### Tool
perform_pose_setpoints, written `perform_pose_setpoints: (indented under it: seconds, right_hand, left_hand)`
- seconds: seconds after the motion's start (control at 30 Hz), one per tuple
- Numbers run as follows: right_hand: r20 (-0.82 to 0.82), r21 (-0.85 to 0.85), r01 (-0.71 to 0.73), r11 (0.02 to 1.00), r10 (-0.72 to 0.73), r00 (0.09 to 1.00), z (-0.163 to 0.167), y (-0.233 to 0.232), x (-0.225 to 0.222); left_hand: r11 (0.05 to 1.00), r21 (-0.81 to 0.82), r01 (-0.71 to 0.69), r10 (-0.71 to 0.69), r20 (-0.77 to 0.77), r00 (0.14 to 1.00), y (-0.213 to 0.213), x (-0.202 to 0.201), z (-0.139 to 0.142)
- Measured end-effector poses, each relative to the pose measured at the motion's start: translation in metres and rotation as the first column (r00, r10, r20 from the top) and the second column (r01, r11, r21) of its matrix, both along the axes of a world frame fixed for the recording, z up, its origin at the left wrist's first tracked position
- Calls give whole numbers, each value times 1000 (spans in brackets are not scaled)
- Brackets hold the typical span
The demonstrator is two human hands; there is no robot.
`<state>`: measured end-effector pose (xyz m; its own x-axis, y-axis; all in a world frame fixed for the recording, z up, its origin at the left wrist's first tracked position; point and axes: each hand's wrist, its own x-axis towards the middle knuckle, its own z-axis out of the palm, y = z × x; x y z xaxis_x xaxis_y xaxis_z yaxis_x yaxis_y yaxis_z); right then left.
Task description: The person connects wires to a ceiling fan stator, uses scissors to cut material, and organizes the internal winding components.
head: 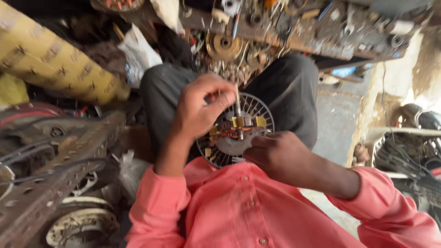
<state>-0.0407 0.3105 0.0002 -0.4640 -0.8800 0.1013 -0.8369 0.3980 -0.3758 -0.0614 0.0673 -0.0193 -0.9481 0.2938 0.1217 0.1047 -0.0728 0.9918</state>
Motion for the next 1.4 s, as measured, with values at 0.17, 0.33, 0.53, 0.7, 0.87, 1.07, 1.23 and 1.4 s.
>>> perform_pose_setpoints:
  seconds: [0.17,0.33,0.53,0.7,0.87,1.07,1.23,1.4]
  right_hand:
    - [25,-118,319,940,-318,948,-8,20,-33]
    - [280,-233,510,828,-445,850,-8,-12,-56]
    - [-165,97,-23,995,39,985,11,-17,-18]
    - [66,49,310,949,-313,948,13,23,0]
    - [3,-254,418,872,-432,902,-17,-10,-54]
    - [-96,-156,400,903,-417,904,1,-13,-45]
    - [174,-100,-58,993,74,982,13,8,-2]
    - [24,-103,283,954,-282,959,-14,7,-52]
  left_hand:
    - [782,-458,-423,-52,-724,688,15,50,14]
    - [862,255,-438,387,226,894,27,18,7]
    - [884,-324,338,-355,5,935,-8,-26,-3]
    - [840,-420,-344,99,-505,858,5,45,17]
    - [920,-166,-356,220,-532,817,18,34,17]
    - [871,-492,-4,-84,-157,984,6,-24,-9]
    - [971,126,-205,192,106,976,5,22,0]
    - [770,-445,-458,33,-690,723,23,54,12]
